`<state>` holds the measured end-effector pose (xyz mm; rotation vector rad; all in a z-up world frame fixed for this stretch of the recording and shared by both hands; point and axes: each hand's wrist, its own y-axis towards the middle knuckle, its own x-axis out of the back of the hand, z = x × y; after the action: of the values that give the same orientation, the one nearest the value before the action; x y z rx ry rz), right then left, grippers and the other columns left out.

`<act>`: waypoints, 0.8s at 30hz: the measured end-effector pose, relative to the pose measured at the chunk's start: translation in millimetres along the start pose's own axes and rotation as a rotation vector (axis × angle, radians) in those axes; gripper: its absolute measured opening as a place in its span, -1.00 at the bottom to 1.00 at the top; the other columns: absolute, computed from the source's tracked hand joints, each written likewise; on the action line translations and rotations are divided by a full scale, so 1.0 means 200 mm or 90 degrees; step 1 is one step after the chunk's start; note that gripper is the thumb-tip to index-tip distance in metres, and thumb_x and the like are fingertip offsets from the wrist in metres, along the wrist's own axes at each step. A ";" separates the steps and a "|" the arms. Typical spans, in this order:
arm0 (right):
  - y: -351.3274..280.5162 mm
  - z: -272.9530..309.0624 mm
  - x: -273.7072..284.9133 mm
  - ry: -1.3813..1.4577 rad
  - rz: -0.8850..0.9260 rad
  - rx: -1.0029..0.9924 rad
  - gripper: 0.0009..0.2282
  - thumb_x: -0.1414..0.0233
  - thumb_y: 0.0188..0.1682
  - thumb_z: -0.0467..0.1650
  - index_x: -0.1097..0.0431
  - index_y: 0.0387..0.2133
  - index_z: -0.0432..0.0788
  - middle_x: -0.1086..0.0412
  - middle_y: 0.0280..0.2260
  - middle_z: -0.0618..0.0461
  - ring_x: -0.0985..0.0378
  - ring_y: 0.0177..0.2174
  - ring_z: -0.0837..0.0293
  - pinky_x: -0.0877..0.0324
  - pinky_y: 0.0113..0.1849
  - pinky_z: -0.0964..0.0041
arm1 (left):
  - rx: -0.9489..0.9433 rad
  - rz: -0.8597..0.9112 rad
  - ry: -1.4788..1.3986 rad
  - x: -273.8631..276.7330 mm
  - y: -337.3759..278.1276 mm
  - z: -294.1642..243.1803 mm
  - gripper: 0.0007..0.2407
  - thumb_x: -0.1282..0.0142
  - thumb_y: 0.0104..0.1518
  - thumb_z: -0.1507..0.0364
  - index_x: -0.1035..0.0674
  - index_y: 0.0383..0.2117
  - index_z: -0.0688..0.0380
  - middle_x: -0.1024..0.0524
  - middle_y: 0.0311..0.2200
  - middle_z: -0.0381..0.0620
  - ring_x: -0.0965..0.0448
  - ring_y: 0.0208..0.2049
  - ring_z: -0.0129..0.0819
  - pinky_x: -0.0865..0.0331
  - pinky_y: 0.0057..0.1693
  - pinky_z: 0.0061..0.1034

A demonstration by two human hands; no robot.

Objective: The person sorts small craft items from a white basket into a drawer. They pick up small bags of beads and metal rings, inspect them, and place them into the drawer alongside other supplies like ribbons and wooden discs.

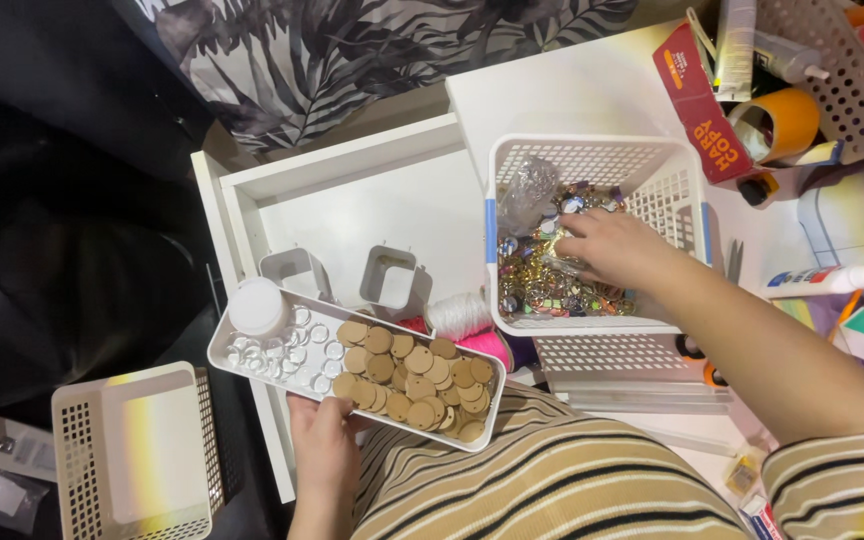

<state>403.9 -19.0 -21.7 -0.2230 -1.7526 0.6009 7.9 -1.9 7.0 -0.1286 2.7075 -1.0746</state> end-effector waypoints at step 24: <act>-0.20 -0.09 0.26 0.511 -0.130 -0.348 -0.76 0.05 -0.18 -0.41 -0.46 -0.23 0.00 -0.48 -0.26 0.16 -0.48 -0.27 0.20 -0.29 -0.18 0.30 | -0.043 -0.006 -0.063 0.07 0.09 0.11 -0.49 0.30 -0.23 0.66 -0.24 -0.02 0.01 -0.43 -0.24 0.00 -0.39 -0.39 -0.27 -0.20 -0.51 -0.49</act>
<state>413.0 -25.2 44.7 -0.5675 -1.0919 -0.1404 -0.6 -5.6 -23.2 -0.2005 2.6581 -0.9527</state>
